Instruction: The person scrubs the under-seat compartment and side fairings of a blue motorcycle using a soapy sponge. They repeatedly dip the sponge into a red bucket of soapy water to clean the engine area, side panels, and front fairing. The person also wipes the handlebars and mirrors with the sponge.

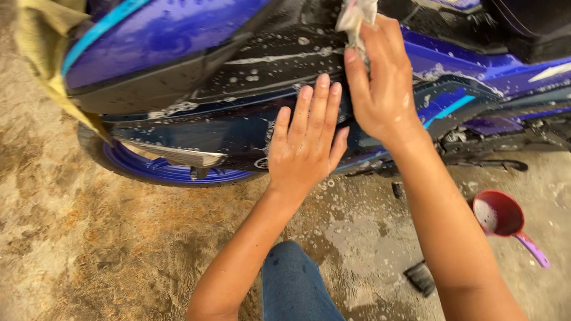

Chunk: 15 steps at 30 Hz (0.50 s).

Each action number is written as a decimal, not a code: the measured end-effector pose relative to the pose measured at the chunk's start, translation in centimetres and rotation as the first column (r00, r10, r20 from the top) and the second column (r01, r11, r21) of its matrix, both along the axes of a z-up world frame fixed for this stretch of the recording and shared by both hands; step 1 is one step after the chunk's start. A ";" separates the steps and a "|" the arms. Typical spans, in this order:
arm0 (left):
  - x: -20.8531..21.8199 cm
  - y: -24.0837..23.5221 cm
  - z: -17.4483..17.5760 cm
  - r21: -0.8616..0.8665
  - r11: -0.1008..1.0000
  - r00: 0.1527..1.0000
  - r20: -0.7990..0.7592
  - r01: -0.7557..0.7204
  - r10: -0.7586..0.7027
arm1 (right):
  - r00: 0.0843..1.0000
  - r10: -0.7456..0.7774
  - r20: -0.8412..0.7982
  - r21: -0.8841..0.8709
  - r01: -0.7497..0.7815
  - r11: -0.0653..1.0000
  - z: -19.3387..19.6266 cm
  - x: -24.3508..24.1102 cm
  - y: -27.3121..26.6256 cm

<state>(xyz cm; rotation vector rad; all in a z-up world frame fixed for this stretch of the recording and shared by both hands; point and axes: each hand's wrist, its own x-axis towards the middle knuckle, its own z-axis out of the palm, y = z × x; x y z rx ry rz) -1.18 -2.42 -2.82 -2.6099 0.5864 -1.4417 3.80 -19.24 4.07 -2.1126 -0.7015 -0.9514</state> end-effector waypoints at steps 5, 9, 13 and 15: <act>-0.8 -3.0 -2.9 -0.139 0.973 0.980 -0.052 0.182 -0.191 | 0.993 -0.112 0.026 -0.037 0.113 0.993 -1.3 -6.5 -0.5; -1.7 -7.1 -6.9 -0.289 0.882 0.867 -0.228 0.374 -0.442 | 0.966 -0.188 -0.179 -0.093 0.174 0.980 -5.9 -10.0 -5.0; -3.6 -12.5 -11.7 -0.323 0.787 0.675 -0.405 0.525 -0.616 | 0.847 -0.247 -0.471 0.061 0.310 0.949 -12.8 -13.9 -12.7; -2.6 -17.0 -14.3 -0.374 0.728 0.587 -0.430 0.575 -0.685 | 0.751 -0.359 -0.555 -0.092 0.373 0.923 -16.1 -13.5 -18.3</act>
